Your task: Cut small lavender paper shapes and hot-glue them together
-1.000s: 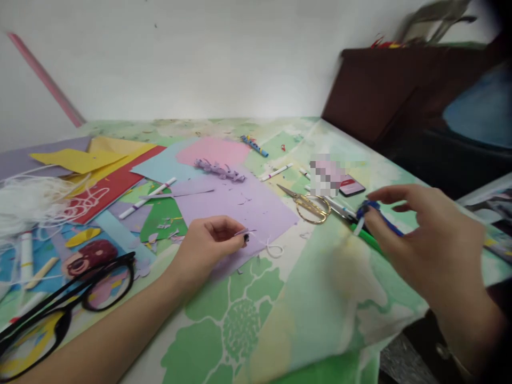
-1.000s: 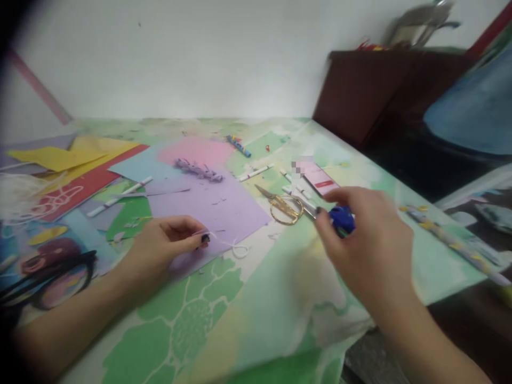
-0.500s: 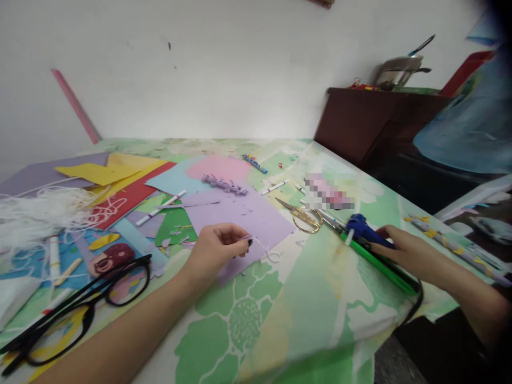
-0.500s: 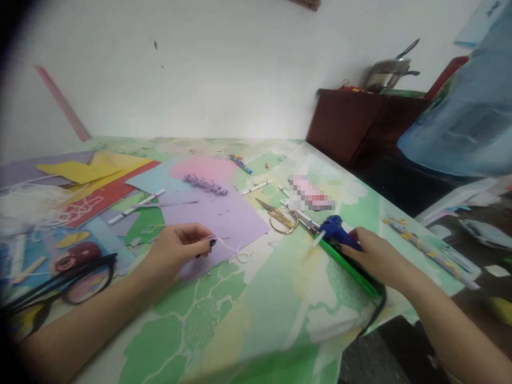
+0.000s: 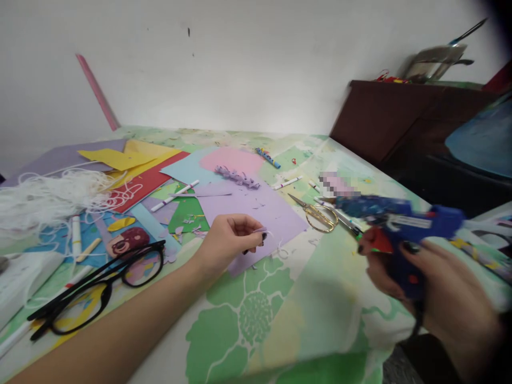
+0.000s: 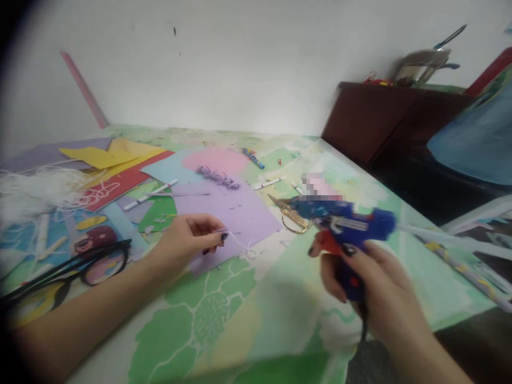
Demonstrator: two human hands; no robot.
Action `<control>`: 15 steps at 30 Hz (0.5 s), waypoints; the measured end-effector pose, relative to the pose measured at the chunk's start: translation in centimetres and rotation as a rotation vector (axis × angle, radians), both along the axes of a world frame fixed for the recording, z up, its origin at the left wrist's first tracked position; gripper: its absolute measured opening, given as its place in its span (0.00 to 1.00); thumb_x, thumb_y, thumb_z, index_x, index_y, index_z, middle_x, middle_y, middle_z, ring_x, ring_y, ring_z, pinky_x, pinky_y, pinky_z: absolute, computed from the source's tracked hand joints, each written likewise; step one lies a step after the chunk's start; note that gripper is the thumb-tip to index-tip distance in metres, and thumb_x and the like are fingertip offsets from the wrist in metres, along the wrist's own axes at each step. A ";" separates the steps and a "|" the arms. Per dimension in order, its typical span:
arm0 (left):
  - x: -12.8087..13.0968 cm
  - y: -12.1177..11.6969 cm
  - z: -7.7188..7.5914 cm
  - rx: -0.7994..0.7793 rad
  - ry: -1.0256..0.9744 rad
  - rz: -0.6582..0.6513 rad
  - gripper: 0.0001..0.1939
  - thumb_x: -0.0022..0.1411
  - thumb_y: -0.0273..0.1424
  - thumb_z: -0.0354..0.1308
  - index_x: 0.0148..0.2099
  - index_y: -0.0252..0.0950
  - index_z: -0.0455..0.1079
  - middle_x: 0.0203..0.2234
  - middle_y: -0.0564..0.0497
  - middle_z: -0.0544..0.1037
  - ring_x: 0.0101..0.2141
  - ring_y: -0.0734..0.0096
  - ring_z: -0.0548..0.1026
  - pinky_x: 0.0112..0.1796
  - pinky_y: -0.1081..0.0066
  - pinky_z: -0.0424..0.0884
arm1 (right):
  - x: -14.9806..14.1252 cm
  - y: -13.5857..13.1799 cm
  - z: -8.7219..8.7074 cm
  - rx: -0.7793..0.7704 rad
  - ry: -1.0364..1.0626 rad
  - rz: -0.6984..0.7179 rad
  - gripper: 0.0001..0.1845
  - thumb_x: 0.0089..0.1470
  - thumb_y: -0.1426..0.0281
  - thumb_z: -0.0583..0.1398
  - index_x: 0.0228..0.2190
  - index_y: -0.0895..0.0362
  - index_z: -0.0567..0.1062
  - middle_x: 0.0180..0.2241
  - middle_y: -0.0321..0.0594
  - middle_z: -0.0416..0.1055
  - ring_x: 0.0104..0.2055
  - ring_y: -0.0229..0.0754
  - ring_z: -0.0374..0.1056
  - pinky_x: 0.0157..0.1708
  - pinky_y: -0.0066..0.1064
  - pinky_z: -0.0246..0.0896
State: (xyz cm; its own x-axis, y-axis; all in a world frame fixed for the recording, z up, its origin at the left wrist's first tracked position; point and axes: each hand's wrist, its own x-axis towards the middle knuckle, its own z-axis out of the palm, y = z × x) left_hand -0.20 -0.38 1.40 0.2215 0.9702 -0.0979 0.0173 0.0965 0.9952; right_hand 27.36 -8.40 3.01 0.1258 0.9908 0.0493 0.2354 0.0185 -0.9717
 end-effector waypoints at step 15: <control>0.0 0.4 -0.4 -0.015 0.042 0.033 0.02 0.45 0.24 0.64 0.26 0.33 0.74 0.18 0.56 0.72 0.19 0.82 0.63 0.21 0.79 0.55 | -5.0 1.6 -3.3 -0.041 0.061 0.319 0.17 0.60 0.58 0.55 0.28 0.57 0.73 0.21 0.36 0.67 0.16 0.33 0.58 0.18 0.28 0.51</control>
State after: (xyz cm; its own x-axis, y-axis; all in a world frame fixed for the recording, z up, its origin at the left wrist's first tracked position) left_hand -0.22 0.06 0.97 0.1853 0.9752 -0.1214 0.0553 0.1130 0.9921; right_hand 22.32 -6.80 -0.31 -0.1900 0.9817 0.0103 0.1654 0.0424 -0.9853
